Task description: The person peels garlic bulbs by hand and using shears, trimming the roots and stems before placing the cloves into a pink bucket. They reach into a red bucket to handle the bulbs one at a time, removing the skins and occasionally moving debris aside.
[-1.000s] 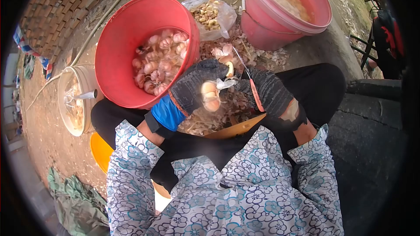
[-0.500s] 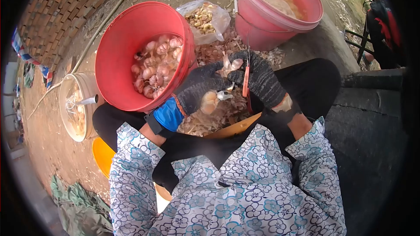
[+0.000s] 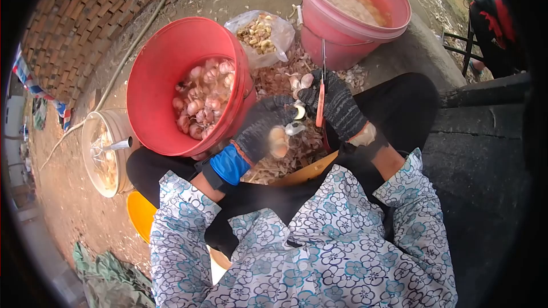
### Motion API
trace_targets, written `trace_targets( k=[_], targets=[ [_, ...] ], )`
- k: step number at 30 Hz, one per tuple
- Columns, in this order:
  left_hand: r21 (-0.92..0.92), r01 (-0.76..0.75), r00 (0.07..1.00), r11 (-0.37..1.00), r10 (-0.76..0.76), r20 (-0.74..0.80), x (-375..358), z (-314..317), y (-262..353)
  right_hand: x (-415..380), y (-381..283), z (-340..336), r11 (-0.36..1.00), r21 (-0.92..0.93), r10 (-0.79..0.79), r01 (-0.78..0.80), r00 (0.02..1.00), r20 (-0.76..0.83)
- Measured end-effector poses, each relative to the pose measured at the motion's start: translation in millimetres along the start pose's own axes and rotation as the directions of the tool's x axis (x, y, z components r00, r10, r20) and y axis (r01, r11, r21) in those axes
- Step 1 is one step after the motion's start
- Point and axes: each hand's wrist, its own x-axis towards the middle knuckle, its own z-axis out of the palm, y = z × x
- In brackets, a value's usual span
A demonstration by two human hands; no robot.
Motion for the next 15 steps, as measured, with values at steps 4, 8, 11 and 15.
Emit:
trace_targets(
  k=[4, 8, 11, 15],
  targets=[
    [-0.084, 0.099, 0.995, 0.992, -0.097, 0.028, 9, -8, -1, -6, -19, 2, 0.016, -0.790, -0.490, 0.613, 0.693, 0.528],
    [-0.211, 0.205, 0.972, 0.956, -0.224, -0.068, 5, 14, 31, 17, -7, -7, 0.657, -0.748, 0.016, -0.095, 0.994, -0.113],
    [0.081, 0.130, 0.990, 0.988, -0.126, -0.058, 9, 7, 13, -3, -7, 6, 0.966, -0.259, -0.003, -0.026, 0.994, -0.110],
    [-0.010, 0.218, 0.953, 0.976, -0.215, -0.211, 8, 1, 5, -13, -22, 20, 0.793, -0.572, -0.237, 0.210, 0.971, 0.029]
  ],
)
